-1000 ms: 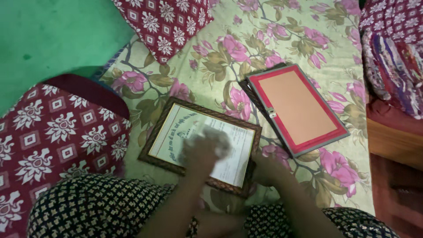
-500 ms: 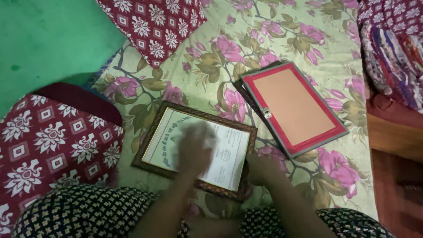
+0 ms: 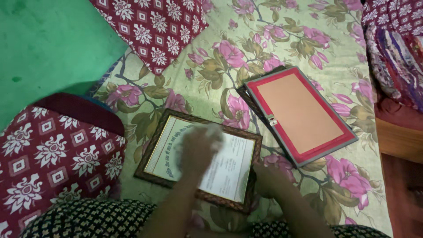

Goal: The person cleans multiple framed certificates and their backs using a cloth while sitting on a bed.

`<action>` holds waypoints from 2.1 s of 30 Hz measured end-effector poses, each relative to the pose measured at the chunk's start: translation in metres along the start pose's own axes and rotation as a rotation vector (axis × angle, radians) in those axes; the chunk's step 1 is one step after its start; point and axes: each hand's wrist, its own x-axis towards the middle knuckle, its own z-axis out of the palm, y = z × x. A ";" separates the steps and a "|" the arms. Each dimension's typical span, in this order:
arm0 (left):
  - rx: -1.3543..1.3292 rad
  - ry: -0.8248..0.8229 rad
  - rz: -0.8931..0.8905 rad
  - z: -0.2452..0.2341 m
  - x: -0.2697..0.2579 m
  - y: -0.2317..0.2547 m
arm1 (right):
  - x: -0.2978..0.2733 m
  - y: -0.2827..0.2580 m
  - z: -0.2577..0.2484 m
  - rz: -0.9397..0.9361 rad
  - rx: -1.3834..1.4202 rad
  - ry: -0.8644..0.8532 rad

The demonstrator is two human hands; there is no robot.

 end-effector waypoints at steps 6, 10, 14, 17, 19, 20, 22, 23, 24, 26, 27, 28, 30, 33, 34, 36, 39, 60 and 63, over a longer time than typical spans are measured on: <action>0.409 0.068 -0.296 -0.002 0.020 -0.088 | 0.001 0.001 0.003 0.004 -0.037 -0.028; 0.272 -0.017 -0.377 0.030 0.014 -0.082 | 0.004 0.002 -0.002 -0.003 -0.017 -0.074; 0.085 0.005 -0.233 0.075 -0.001 -0.030 | 0.003 -0.003 -0.009 0.019 -0.001 -0.076; -0.077 -0.052 -0.171 0.095 -0.008 0.023 | 0.002 -0.005 -0.014 0.041 0.004 -0.078; -0.172 -0.094 -0.063 0.092 -0.012 0.051 | 0.001 -0.005 -0.017 0.061 0.009 -0.075; -0.212 -0.114 0.026 0.086 -0.012 0.063 | 0.001 -0.005 -0.020 0.073 0.006 -0.065; -0.309 -0.287 0.034 0.068 -0.007 0.074 | 0.002 -0.004 -0.024 0.118 0.025 -0.021; -0.367 -0.440 -0.047 0.058 0.001 0.070 | 0.004 -0.002 -0.025 0.140 0.026 0.001; -0.421 -0.596 -0.127 0.048 0.010 0.058 | 0.007 -0.001 -0.025 0.164 0.086 -0.010; -0.397 -0.276 0.231 0.028 0.028 0.015 | 0.016 0.007 -0.020 0.218 0.254 -0.051; -0.380 -0.118 0.410 0.018 0.034 -0.010 | 0.020 0.012 -0.013 0.207 0.357 0.046; -0.325 -0.179 0.331 0.001 0.038 -0.044 | 0.023 0.018 -0.006 0.197 0.459 0.145; -0.092 -0.306 0.334 -0.040 0.055 -0.111 | 0.032 0.024 0.009 0.146 0.660 0.258; -0.479 -0.346 -0.791 -0.068 0.049 -0.169 | 0.043 0.022 0.017 0.113 0.929 0.241; -0.531 -0.381 -0.856 -0.068 0.047 -0.183 | 0.044 0.020 0.015 0.162 0.999 0.195; -0.639 -0.455 -0.987 -0.059 0.042 -0.202 | 0.044 0.020 0.008 0.261 1.080 0.126; -0.628 -0.437 -0.912 -0.029 0.051 -0.212 | 0.038 0.024 0.004 0.315 1.250 0.069; -1.085 -0.082 -0.596 -0.163 0.088 -0.092 | -0.037 0.009 -0.072 -0.101 1.384 0.982; -1.187 -0.124 -0.641 -0.168 0.085 -0.093 | -0.038 0.010 -0.070 -0.160 1.172 1.090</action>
